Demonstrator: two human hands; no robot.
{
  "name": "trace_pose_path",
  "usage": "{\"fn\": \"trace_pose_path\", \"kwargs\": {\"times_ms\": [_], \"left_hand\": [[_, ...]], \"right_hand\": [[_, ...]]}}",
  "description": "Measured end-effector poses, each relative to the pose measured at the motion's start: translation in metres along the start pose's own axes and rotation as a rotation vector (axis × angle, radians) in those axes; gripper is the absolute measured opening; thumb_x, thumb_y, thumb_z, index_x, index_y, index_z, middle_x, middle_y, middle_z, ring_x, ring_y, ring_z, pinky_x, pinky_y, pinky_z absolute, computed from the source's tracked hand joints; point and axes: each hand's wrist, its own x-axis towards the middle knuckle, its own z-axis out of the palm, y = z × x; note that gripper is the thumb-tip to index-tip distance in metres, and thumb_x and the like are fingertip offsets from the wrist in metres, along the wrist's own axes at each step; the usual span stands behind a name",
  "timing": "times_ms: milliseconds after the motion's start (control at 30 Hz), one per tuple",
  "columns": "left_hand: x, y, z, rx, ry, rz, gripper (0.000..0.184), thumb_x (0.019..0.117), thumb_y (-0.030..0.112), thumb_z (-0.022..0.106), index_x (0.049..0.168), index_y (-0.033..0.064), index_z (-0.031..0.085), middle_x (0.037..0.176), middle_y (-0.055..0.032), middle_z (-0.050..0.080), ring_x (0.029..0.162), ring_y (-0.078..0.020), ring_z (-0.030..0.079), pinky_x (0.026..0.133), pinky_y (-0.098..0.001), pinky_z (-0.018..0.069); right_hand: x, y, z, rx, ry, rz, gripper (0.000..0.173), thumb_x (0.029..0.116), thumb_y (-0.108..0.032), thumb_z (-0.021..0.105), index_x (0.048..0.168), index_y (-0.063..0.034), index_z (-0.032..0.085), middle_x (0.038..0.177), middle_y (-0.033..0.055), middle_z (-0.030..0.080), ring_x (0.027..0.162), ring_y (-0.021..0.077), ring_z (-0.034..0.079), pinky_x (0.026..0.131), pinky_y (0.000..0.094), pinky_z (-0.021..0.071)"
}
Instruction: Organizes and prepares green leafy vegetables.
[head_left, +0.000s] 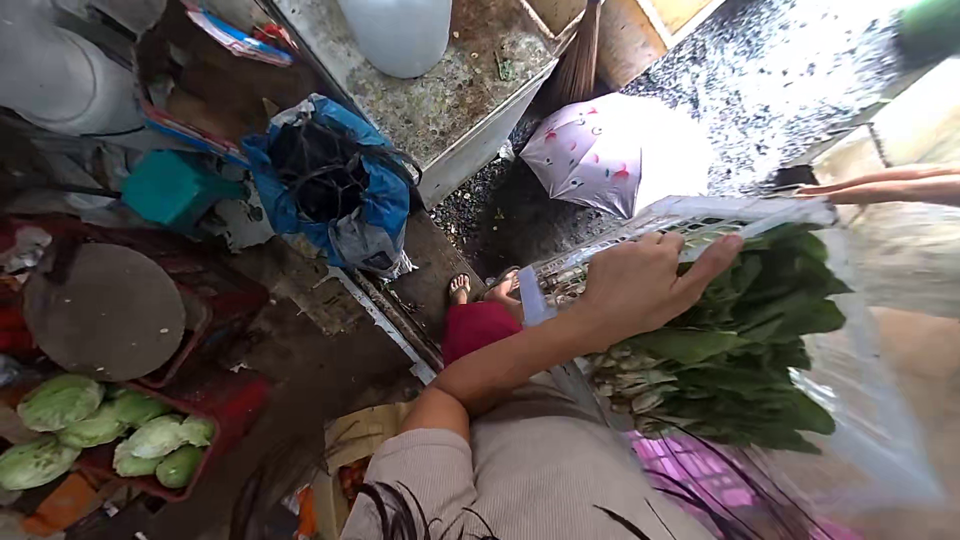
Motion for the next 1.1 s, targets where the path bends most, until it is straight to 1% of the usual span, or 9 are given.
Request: {"fn": "trace_pose_path", "kwargs": {"times_ms": [67,100,167,300,433,600,733,900,1100], "left_hand": [[0.012,-0.012,-0.009,0.023,0.080,-0.005,0.059,0.1090,0.048,0.036,0.107,-0.0001,0.070,0.099,-0.0140,0.069,0.089,-0.0277,0.070,0.071,-0.0477,0.0571],[0.018,-0.018,-0.015,0.024,0.104,-0.029,0.058,0.1092,0.047,0.037,0.108,-0.0005,0.070,0.102,-0.0148,0.069,0.091,-0.0281,0.070,0.073,-0.0488,0.0574],[0.031,-0.030,-0.033,0.003,0.116,-0.149,0.060,0.1099,0.047,0.035,0.114,-0.0011,0.069,0.114,-0.0170,0.069,0.102,-0.0310,0.069,0.084,-0.0538,0.0563],[0.067,-0.088,-0.066,-0.073,0.217,-0.466,0.078,0.1062,0.064,0.019,0.111,0.0051,0.070,0.108,-0.0193,0.071,0.107,-0.0369,0.068,0.090,-0.0659,0.0504],[0.058,-0.141,-0.070,-0.193,0.541,-0.561,0.087,0.0967,0.080,0.019,0.136,0.0149,0.062,0.127,-0.0201,0.067,0.115,-0.0398,0.065,0.093,-0.0670,0.0506],[0.083,-0.217,-0.038,-0.317,1.023,-0.513,0.074,0.1008,0.071,0.034,0.149,0.0166,0.052,0.141,-0.0131,0.060,0.126,-0.0282,0.059,0.103,-0.0561,0.0491],[0.118,-0.238,-0.050,-0.366,1.370,-0.476,0.065,0.1064,0.061,0.031,0.129,0.0101,0.064,0.111,-0.0087,0.069,0.095,-0.0149,0.066,0.082,-0.0394,0.0552],[0.136,-0.222,-0.074,-0.360,1.483,-0.599,0.068,0.1084,0.056,0.029,0.146,0.0043,0.051,0.146,-0.0166,0.054,0.135,-0.0237,0.052,0.111,-0.0494,0.0420],[0.162,-0.248,-0.100,-0.382,1.614,-0.599,0.063,0.1091,0.051,0.032,0.144,0.0027,0.052,0.145,-0.0175,0.054,0.133,-0.0235,0.052,0.110,-0.0483,0.0425]], "right_hand": [[0.038,0.010,0.022,-0.108,0.002,-0.084,0.025,0.1026,-0.001,0.048,0.105,0.0195,0.062,0.087,0.0162,0.061,0.077,0.0114,0.057,0.078,0.0221,0.0485],[0.071,0.033,0.030,-0.190,-0.057,-0.207,0.031,0.1028,-0.008,0.055,0.115,0.0189,0.063,0.104,0.0245,0.068,0.096,0.0211,0.065,0.095,0.0317,0.0505],[0.156,0.081,0.062,-0.361,-0.060,-0.532,0.054,0.1048,-0.035,0.057,0.119,0.0157,0.065,0.110,0.0333,0.070,0.105,0.0393,0.070,0.099,0.0530,0.0525],[0.232,-0.008,0.164,-0.406,-0.219,-0.743,0.068,0.1048,-0.052,0.050,0.099,0.0142,0.067,0.093,0.0344,0.065,0.090,0.0464,0.064,0.086,0.0635,0.0469],[0.262,-0.122,0.289,-0.304,-0.462,-1.128,0.065,0.1041,-0.049,0.051,0.092,0.0138,0.065,0.087,0.0350,0.063,0.085,0.0505,0.063,0.080,0.0679,0.0460],[0.260,-0.217,0.443,-0.114,-0.800,-1.413,0.052,0.1066,-0.043,0.051,0.113,0.0072,0.064,0.093,0.0301,0.066,0.082,0.0484,0.066,0.075,0.0694,0.0506],[0.226,-0.286,0.527,0.020,-0.849,-1.546,0.054,0.1047,-0.048,0.051,0.108,0.0029,0.068,0.091,0.0254,0.068,0.086,0.0455,0.068,0.076,0.0682,0.0506],[0.180,-0.356,0.597,0.041,-0.987,-1.744,0.048,0.1047,-0.044,0.052,0.097,0.0000,0.068,0.084,0.0198,0.067,0.083,0.0403,0.068,0.074,0.0637,0.0513],[0.132,-0.410,0.674,0.021,-1.109,-1.819,0.048,0.1039,-0.047,0.054,0.091,-0.0020,0.067,0.077,0.0167,0.065,0.076,0.0372,0.067,0.069,0.0611,0.0515]]}}
